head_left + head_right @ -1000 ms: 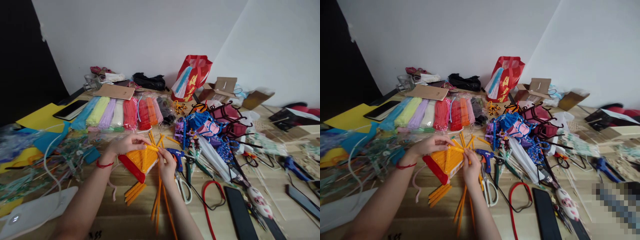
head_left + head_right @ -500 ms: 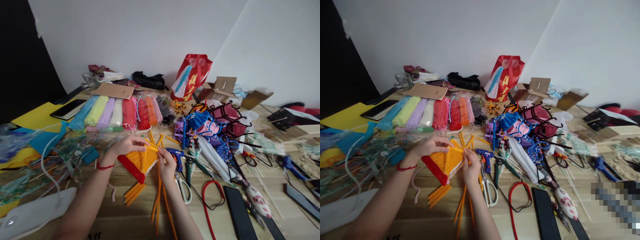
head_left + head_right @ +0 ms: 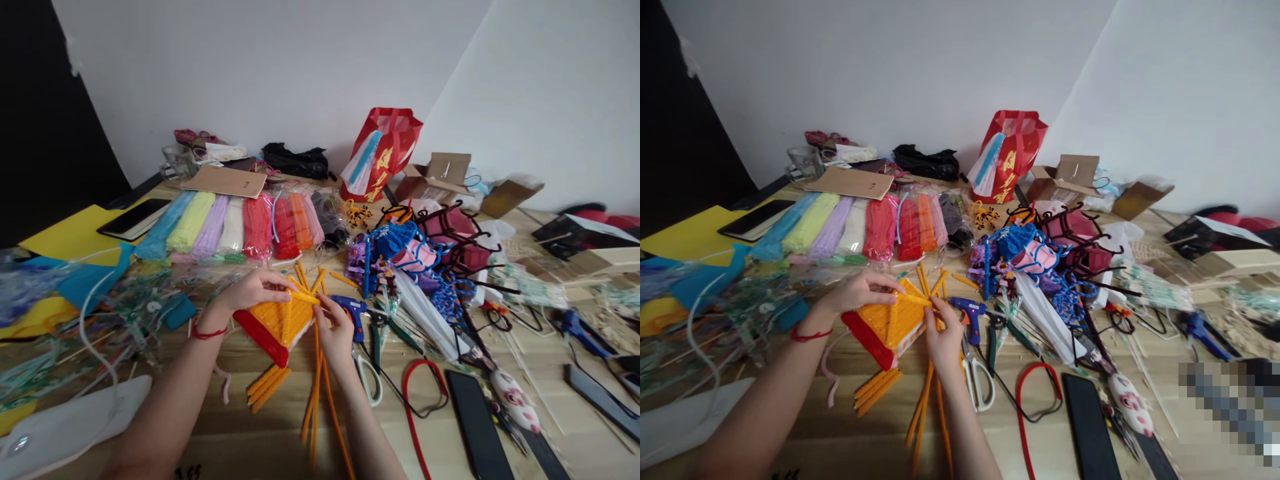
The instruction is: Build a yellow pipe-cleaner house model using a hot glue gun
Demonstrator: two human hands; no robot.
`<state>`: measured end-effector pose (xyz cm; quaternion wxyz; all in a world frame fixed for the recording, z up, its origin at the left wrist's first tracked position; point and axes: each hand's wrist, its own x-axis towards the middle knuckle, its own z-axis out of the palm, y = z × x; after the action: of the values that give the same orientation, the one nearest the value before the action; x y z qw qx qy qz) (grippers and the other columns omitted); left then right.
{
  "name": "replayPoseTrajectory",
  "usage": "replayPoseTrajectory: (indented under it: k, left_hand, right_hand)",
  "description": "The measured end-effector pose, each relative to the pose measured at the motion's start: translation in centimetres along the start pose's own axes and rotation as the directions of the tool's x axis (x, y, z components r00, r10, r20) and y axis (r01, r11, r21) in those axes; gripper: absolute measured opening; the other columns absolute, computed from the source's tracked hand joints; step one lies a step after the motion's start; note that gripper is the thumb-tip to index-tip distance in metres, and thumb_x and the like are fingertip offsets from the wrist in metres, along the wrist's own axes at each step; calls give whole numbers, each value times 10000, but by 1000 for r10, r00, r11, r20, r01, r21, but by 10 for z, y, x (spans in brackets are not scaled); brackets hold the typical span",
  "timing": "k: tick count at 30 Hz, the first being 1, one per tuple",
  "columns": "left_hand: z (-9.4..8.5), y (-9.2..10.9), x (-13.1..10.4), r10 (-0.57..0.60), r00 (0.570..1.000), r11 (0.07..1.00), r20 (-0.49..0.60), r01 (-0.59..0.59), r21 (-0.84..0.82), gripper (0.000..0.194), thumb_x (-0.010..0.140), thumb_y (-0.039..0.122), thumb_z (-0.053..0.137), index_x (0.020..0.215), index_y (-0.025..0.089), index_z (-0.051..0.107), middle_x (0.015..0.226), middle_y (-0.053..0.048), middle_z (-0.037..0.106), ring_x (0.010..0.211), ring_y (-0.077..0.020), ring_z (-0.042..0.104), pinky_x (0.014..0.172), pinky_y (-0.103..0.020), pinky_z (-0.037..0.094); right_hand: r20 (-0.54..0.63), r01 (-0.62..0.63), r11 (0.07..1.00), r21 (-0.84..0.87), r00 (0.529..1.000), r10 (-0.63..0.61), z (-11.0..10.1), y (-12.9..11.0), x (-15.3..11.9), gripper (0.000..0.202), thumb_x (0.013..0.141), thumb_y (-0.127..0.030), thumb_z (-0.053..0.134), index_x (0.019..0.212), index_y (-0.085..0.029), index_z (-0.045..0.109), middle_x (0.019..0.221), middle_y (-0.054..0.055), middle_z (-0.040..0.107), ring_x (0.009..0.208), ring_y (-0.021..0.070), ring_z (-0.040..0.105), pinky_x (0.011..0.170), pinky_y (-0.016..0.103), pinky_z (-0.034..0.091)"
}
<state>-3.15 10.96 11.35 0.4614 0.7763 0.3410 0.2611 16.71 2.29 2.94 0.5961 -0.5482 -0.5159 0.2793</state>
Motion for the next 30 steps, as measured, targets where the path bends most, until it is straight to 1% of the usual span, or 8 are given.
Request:
replayPoseTrajectory:
  k: [2,4,7,10,15,18,23,30]
  left_hand:
    - [0,3,0,-8,1000,1000,-3,8,5,209,730,302,694,902,208,765,914,-57,760,818,-210,685,774,-291,526]
    - [0,5,0,-16,1000,1000,-9,17,7,203,718,304,702,884,208,768,897,-55,761,799,-209,686,760,-284,526]
    - [0,5,1,-22,1000,1000,-17,22,7,200,709,312,704,871,216,770,872,-49,762,772,-205,688,717,-270,527]
    - [0,3,1,-15,1000,1000,-24,15,17,197,705,317,702,866,225,770,871,-44,761,776,-203,689,705,-264,523]
    - [1,2,0,-26,999,1000,-45,26,16,190,702,317,701,850,219,768,888,-54,759,781,-201,682,727,-273,519]
    - [1,-1,-1,-28,999,999,-30,29,21,213,719,327,694,888,219,764,887,-50,755,760,-191,676,699,-266,520]
    - [2,-7,-1,-24,1000,1000,-20,24,20,243,743,341,685,945,227,756,907,-49,747,708,-164,656,628,-243,506]
    - [0,-3,-1,-14,1000,1000,21,13,20,268,770,373,679,957,191,741,926,-61,716,778,-167,624,694,-260,486]
  right_hand:
    - [-33,-31,999,14,999,32,-11,1,2,388,809,-371,626,1131,-157,661,1051,127,719,894,217,697,746,338,586]
    - [-158,-103,994,-37,983,96,-28,6,4,423,797,-408,627,1116,-132,657,938,119,732,793,207,696,683,322,569]
    - [-375,-267,943,-200,910,178,-59,20,6,440,789,-501,596,982,-115,685,777,97,711,662,206,652,602,314,514]
    - [-412,-324,840,-436,901,134,-76,34,5,495,728,-587,623,888,-123,682,780,127,689,732,264,630,696,387,486]
    - [-398,-381,602,-702,910,111,-59,46,2,669,633,-655,671,983,-85,662,976,266,654,994,447,550,818,571,396]
    - [-364,-378,526,-762,921,136,-46,48,3,625,665,-588,662,1022,-75,649,1029,288,642,1027,475,528,820,606,364]
    - [-394,-413,553,-724,905,159,-45,44,7,456,684,-417,617,981,-73,657,975,251,670,968,403,586,869,534,363]
    - [-434,-468,632,-618,873,222,-68,24,3,462,712,-493,571,964,-116,655,904,160,709,850,306,645,733,351,450]
